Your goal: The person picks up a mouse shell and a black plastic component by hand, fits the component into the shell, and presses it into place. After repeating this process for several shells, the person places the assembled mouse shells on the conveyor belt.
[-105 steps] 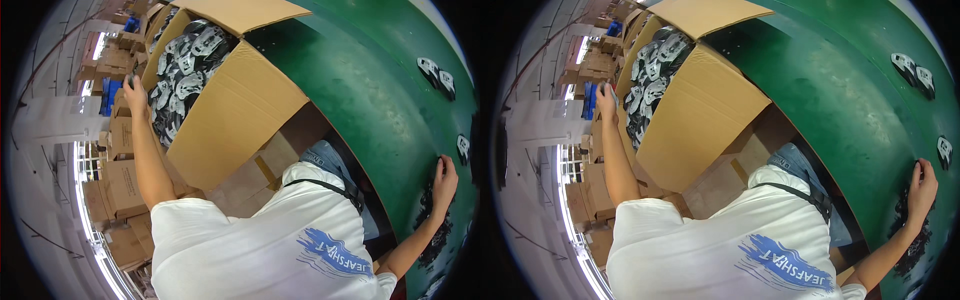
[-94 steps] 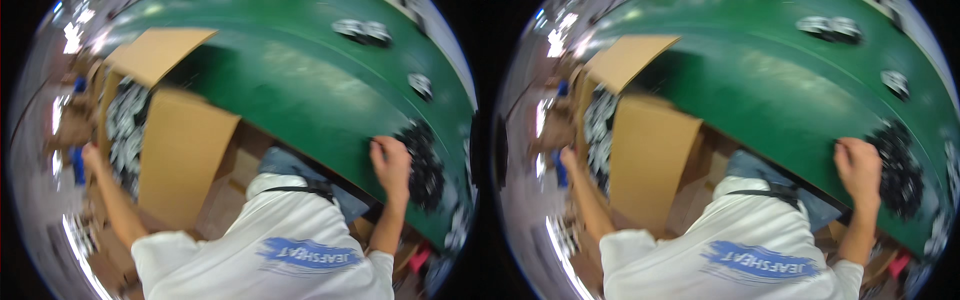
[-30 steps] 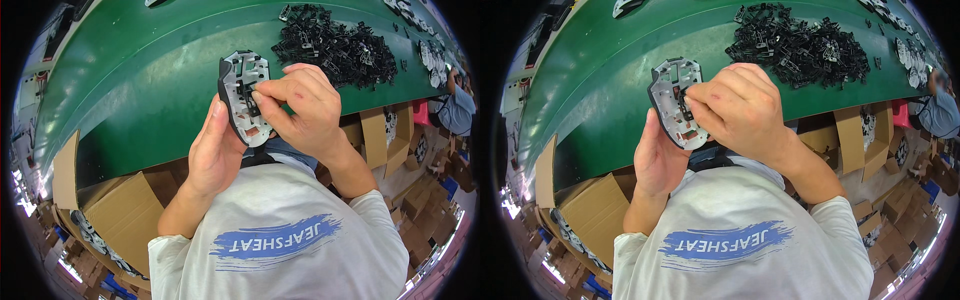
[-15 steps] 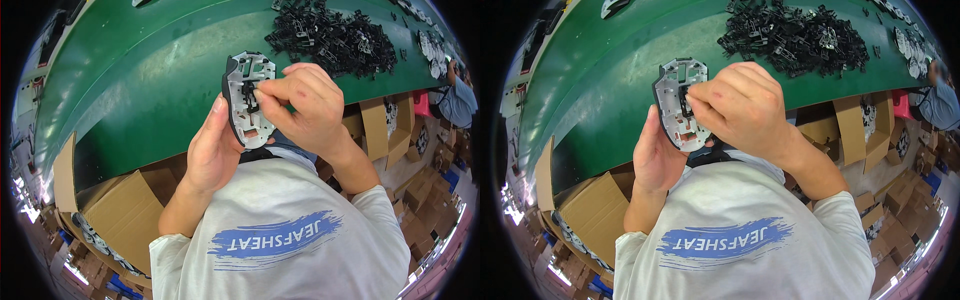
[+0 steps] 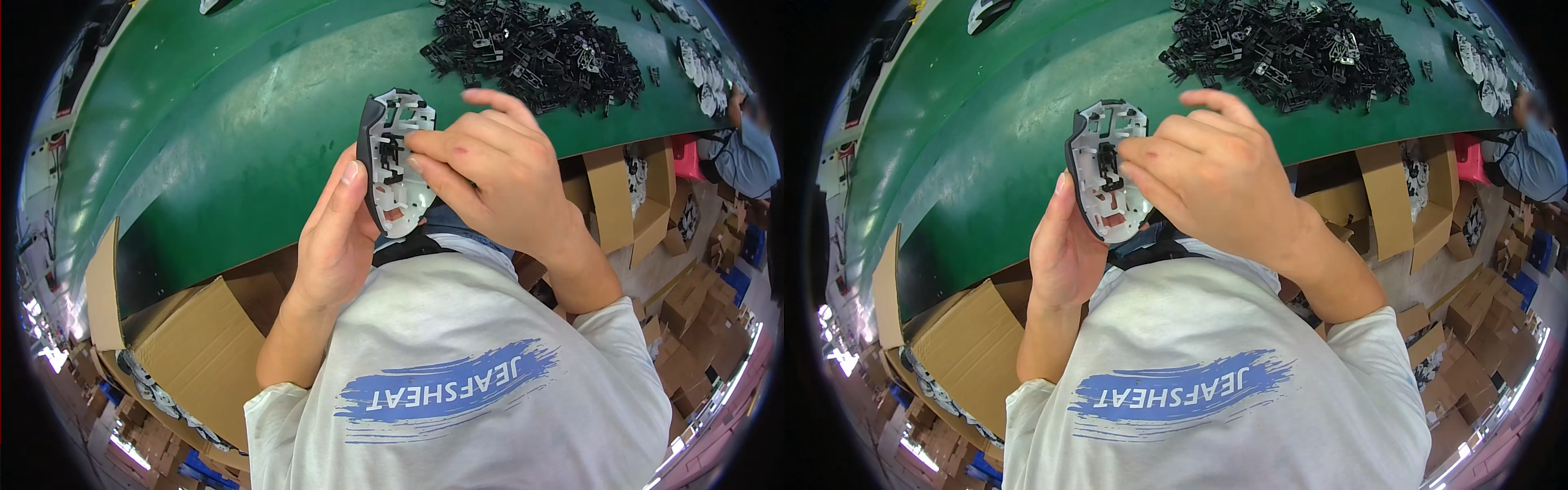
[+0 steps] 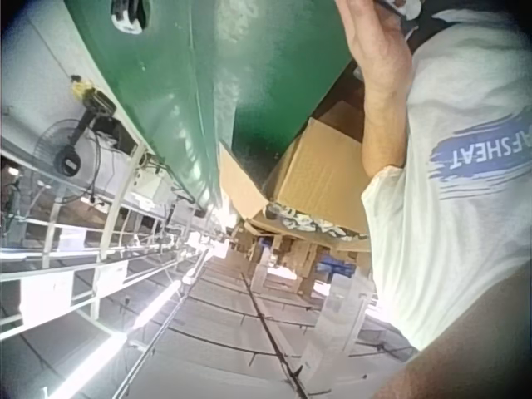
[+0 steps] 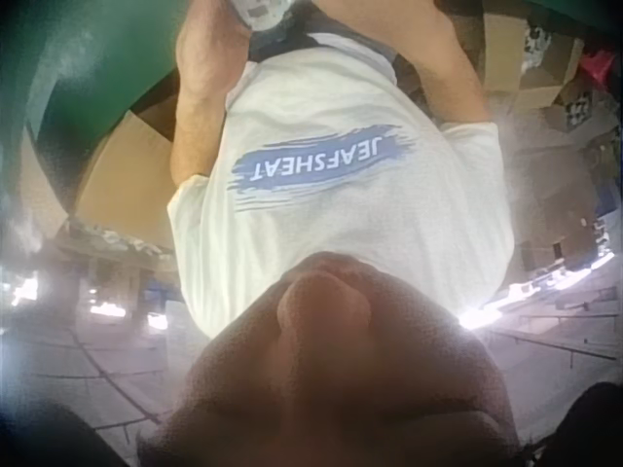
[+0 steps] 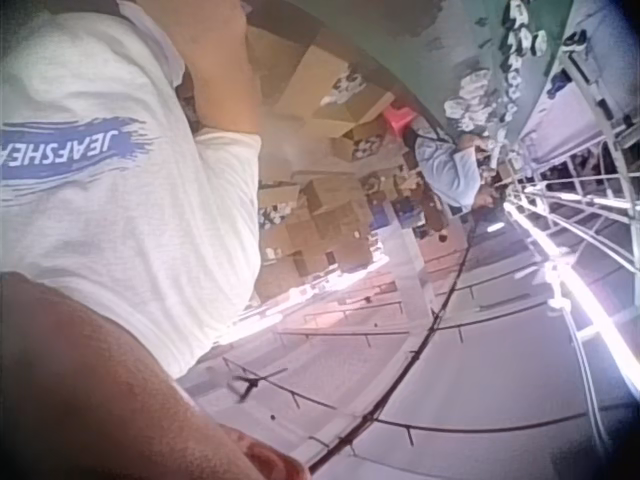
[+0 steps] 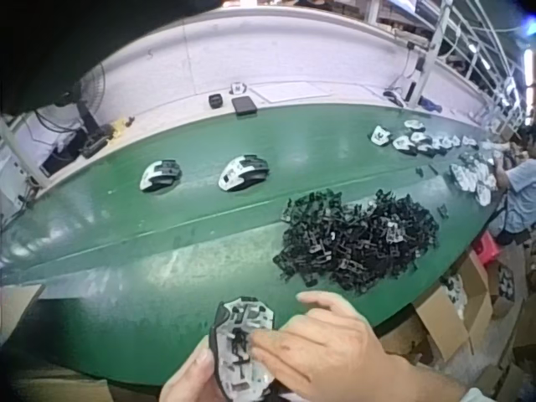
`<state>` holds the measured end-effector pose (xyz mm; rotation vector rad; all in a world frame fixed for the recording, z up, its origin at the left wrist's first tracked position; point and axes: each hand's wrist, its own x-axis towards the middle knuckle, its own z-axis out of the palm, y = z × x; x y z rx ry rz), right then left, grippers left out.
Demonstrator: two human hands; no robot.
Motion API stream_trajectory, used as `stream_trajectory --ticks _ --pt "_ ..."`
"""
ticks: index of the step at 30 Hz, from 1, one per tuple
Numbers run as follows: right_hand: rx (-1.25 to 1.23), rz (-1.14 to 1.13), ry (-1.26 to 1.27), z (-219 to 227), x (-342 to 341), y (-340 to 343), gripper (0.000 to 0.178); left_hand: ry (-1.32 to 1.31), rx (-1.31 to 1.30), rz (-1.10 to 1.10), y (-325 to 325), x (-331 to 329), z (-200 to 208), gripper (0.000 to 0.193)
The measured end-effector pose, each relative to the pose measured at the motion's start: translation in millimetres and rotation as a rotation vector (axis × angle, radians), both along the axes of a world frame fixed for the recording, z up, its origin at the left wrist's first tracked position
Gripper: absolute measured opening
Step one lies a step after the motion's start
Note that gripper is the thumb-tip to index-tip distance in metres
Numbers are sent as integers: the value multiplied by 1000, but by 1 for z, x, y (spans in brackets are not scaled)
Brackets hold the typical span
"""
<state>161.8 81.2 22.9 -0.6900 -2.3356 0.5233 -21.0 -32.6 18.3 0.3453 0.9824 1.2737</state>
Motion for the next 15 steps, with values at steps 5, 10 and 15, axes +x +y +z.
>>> stream_trajectory --ticks 5,10,15 --pt "78 -88 175 -11 7 -1 36 -206 46 -20 -4 -2 -2 58" --pt "-729 -65 464 -20 -5 -14 51 -252 40 -106 2 1 5 58" --pt "-735 -66 430 -21 -7 -15 50 130 -1 -111 -1 12 10 55"
